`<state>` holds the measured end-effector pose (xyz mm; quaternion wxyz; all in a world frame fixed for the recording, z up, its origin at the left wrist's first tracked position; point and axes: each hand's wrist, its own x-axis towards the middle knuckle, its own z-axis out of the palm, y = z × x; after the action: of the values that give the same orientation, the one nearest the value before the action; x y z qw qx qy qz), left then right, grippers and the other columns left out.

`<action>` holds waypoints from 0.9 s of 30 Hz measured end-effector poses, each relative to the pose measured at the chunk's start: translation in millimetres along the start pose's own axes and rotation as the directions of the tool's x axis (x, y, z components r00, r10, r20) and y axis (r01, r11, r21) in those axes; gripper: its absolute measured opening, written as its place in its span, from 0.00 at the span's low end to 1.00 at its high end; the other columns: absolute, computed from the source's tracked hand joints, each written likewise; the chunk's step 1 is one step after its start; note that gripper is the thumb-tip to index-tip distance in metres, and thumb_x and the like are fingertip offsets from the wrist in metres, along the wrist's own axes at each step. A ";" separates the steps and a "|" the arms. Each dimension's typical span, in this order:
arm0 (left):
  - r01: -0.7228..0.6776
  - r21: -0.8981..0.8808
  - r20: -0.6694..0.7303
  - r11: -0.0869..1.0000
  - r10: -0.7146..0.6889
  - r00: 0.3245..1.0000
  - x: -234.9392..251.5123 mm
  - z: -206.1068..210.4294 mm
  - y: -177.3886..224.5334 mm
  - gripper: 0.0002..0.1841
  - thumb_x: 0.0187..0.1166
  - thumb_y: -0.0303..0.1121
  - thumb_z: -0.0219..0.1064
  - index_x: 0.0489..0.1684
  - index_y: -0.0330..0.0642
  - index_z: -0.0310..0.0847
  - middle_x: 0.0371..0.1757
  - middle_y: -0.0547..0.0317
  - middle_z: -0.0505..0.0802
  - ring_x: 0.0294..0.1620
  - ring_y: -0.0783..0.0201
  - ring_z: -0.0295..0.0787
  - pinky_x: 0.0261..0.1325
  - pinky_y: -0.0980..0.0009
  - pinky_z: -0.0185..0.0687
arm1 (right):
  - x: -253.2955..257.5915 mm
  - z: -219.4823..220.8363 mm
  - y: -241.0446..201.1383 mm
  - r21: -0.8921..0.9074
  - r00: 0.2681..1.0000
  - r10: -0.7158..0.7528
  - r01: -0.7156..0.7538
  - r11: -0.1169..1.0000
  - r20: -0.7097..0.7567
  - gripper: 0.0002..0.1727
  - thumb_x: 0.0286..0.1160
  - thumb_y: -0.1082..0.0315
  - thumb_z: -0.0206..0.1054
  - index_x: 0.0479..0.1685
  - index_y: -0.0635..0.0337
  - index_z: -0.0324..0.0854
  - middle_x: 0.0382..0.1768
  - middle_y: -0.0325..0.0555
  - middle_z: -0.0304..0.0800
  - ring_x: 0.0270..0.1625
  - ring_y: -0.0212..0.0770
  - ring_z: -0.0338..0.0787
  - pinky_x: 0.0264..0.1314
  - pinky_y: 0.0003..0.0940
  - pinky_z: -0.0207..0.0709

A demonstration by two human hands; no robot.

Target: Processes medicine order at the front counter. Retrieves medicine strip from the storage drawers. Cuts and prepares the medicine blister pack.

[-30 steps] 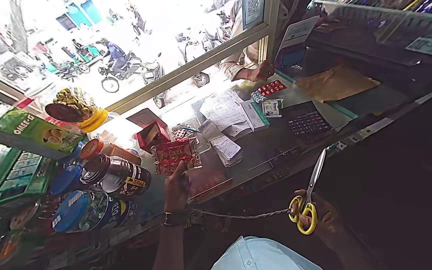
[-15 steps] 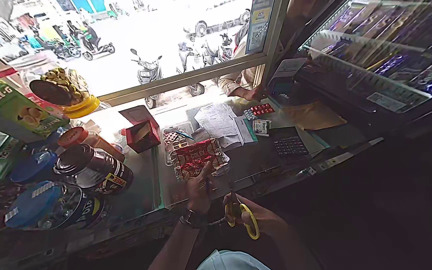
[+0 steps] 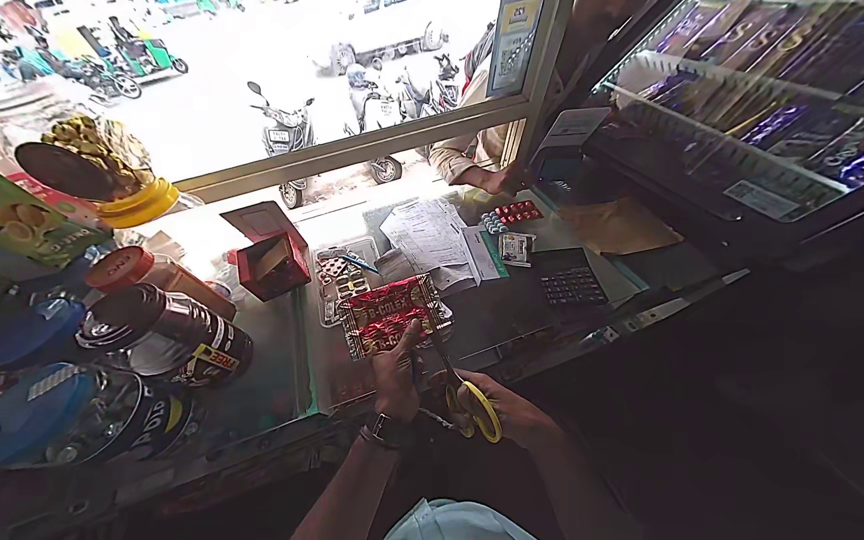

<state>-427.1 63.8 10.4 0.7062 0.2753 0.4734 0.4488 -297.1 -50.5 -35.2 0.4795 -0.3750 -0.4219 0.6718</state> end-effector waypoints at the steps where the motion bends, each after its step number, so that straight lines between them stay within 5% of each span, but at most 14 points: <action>1: 0.000 -0.003 0.003 1.000 0.000 1.000 0.7 0.2 -0.3 0.09 0.75 0.27 0.75 0.45 0.30 0.84 0.23 0.50 0.92 0.05 0.76 0.67 0.07 0.81 0.59 | 0.1 0.9 0.2 0.012 1.000 0.002 -0.002 1.000 -0.020 0.34 0.77 0.38 0.68 0.72 0.53 0.77 0.27 0.27 0.78 0.25 0.24 0.80 0.32 0.19 0.78; 6: -0.004 -0.018 0.011 1.000 0.005 1.000 4.9 2.8 -1.3 0.08 0.76 0.26 0.74 0.45 0.29 0.84 0.20 0.53 0.89 0.06 0.76 0.64 0.07 0.81 0.58 | 1.5 9.4 3.1 0.060 0.989 0.008 0.001 0.998 -0.151 0.29 0.73 0.44 0.74 0.65 0.54 0.81 0.21 0.25 0.76 0.18 0.22 0.75 0.23 0.18 0.74; 20: 0.050 -0.020 0.020 0.999 -0.049 0.999 3.0 5.9 1.3 0.07 0.75 0.26 0.75 0.40 0.30 0.85 0.22 0.52 0.92 0.05 0.77 0.65 0.07 0.80 0.59 | 19.7 19.5 -3.7 0.018 0.962 -0.028 0.034 0.999 -0.273 0.21 0.76 0.51 0.70 0.59 0.56 0.80 0.20 0.26 0.77 0.17 0.22 0.76 0.22 0.18 0.74; 27: 0.037 0.018 0.034 0.999 -0.038 0.999 3.9 13.6 1.3 0.06 0.75 0.23 0.73 0.40 0.30 0.81 0.18 0.53 0.89 0.06 0.73 0.70 0.10 0.77 0.72 | 34.4 6.9 -14.7 0.031 0.958 0.015 -0.007 0.999 -0.286 0.16 0.80 0.54 0.64 0.50 0.57 0.79 0.19 0.30 0.79 0.18 0.25 0.80 0.25 0.21 0.79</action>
<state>-414.6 68.4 15.2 0.7202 0.2800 0.4701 0.4266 -307.4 -16.2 -22.5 0.5374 -0.4635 -0.3359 0.6193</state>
